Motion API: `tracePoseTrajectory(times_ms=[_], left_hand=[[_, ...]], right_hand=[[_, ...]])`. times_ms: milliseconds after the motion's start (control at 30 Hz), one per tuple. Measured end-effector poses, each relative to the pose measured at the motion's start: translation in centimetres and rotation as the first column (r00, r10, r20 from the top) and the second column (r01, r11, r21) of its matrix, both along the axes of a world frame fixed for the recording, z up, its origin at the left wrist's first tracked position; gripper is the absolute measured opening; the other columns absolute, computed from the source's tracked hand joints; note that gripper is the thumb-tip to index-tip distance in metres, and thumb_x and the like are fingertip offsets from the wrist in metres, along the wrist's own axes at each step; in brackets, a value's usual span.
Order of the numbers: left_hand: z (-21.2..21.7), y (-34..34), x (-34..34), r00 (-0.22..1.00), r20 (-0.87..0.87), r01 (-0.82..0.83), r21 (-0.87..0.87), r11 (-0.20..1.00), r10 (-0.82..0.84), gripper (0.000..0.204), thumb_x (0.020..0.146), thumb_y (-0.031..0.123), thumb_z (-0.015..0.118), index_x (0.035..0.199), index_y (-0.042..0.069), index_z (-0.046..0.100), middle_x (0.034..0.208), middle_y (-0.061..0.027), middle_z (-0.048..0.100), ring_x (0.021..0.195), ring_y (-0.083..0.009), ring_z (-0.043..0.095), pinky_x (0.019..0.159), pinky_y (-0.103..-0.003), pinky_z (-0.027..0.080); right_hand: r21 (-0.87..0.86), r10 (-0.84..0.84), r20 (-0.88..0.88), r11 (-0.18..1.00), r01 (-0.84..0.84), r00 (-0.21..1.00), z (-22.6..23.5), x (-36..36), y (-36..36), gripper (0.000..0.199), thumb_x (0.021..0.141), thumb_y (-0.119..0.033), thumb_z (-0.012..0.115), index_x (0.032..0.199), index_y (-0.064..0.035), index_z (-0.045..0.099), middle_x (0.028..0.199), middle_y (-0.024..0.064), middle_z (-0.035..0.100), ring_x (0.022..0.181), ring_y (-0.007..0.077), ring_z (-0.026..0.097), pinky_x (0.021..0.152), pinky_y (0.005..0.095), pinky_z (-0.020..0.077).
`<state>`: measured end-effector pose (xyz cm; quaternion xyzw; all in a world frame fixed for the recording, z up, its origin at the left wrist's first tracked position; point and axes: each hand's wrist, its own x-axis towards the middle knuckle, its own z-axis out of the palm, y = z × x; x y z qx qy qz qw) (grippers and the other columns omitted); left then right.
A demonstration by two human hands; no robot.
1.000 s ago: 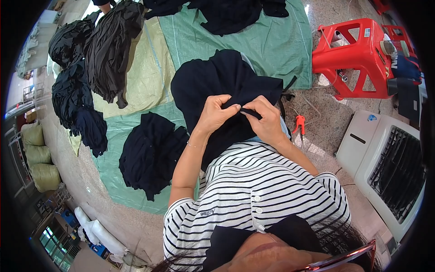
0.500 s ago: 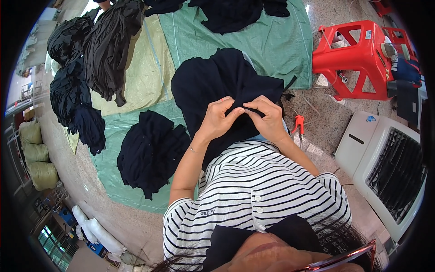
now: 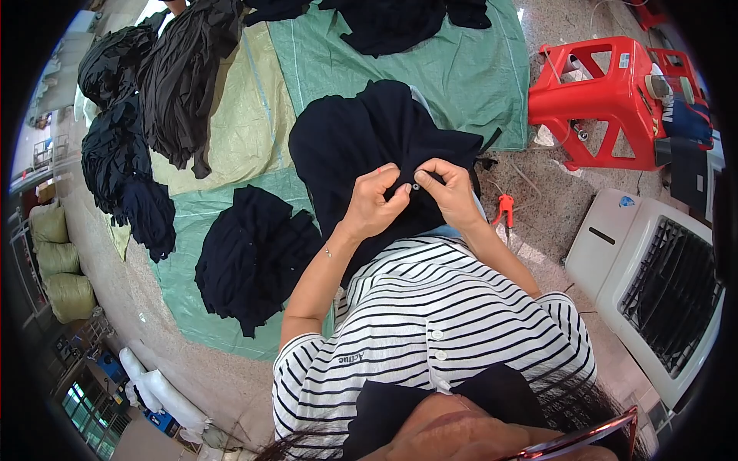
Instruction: Inspecting black garments for loose threads and trimming them with snips in a textile workshop.
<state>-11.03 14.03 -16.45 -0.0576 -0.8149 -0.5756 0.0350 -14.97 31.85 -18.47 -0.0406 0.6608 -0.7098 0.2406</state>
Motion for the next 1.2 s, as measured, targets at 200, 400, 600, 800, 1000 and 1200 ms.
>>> tracePoseTrajectory(times_ms=[200,400,600,800,1000,1200], left_hand=[[-2.1,1.9,1.3,0.858,0.509,-0.371,0.517,0.771,0.071,0.009,0.089,0.006,0.069,0.083,0.000,0.067,0.075,0.0073,0.060,0.066,-0.0001,0.045,0.056,-0.021,0.038],[-2.4,1.6,1.4,0.806,0.591,-0.508,0.662,0.551,0.033,0.007,0.091,0.008,0.071,0.088,0.002,0.071,0.083,0.0028,0.068,0.070,-0.0013,0.056,0.065,-0.018,0.045],[-2.7,1.5,1.1,0.820,0.572,-0.491,0.711,0.504,-0.008,0.011,0.094,0.012,0.069,0.092,0.001,0.071,0.085,0.0028,0.068,0.074,-0.0011,0.056,0.069,-0.019,0.046],[-0.8,0.1,0.8,0.994,0.079,-0.076,0.030,0.997,0.073,0.094,0.060,0.038,0.092,0.137,0.004,0.049,0.144,-0.0209,0.044,0.132,-0.0345,0.043,0.109,-0.043,0.036],[5.5,-0.8,1.2,0.979,-0.104,0.125,-0.361,0.924,-0.173,0.125,0.049,0.041,0.093,0.153,0.008,0.032,0.159,-0.0202,0.026,0.147,-0.0373,0.028,0.110,-0.051,0.032],[5.4,-5.0,0.8,0.951,-0.298,-0.223,-0.463,0.858,0.087,0.046,0.050,0.001,0.074,0.095,0.010,0.066,0.096,-0.0036,0.060,0.093,-0.0289,0.057,0.072,-0.038,0.049]], right_hand=[[0.074,-0.051,-0.004,0.996,0.051,0.999,0.1,0.1,-0.7,0.016,0.092,-0.013,0.071,0.085,0.0008,0.069,0.077,-0.0050,0.063,0.071,0.0016,0.050,0.064,0.0190,0.0410],[-0.050,-0.076,0.080,0.996,0.080,0.994,0.2,0.4,-0.8,0.020,0.096,-0.016,0.067,0.086,0.0016,0.070,0.078,-0.0049,0.064,0.073,0.0017,0.051,0.066,0.0193,0.0428],[-0.033,-0.045,-0.154,0.999,0.041,0.987,0.3,-0.6,-0.1,0.044,0.091,-0.021,0.073,0.127,-0.0006,0.058,0.097,0.0014,0.066,0.085,0.0048,0.056,0.076,0.0211,0.0451],[0.725,0.630,-0.166,0.599,-0.339,0.759,3.0,-2.3,1.7,0.051,0.076,-0.022,0.082,0.120,-0.0037,0.064,0.103,0.0174,0.070,0.087,0.0373,0.068,0.075,0.0443,0.0523],[0.277,0.041,-0.867,0.867,0.413,0.496,8.4,-0.8,10.8,0.062,0.071,-0.034,0.082,0.113,0.0051,0.061,0.097,0.0121,0.068,0.089,0.0298,0.066,0.077,0.0367,0.0525],[0.205,0.221,-0.659,0.972,-0.111,0.719,11.9,-5.3,7.0,0.065,0.071,-0.010,0.078,0.130,0.0044,0.053,0.109,0.0124,0.064,0.101,0.0254,0.062,0.092,0.0370,0.0493]])
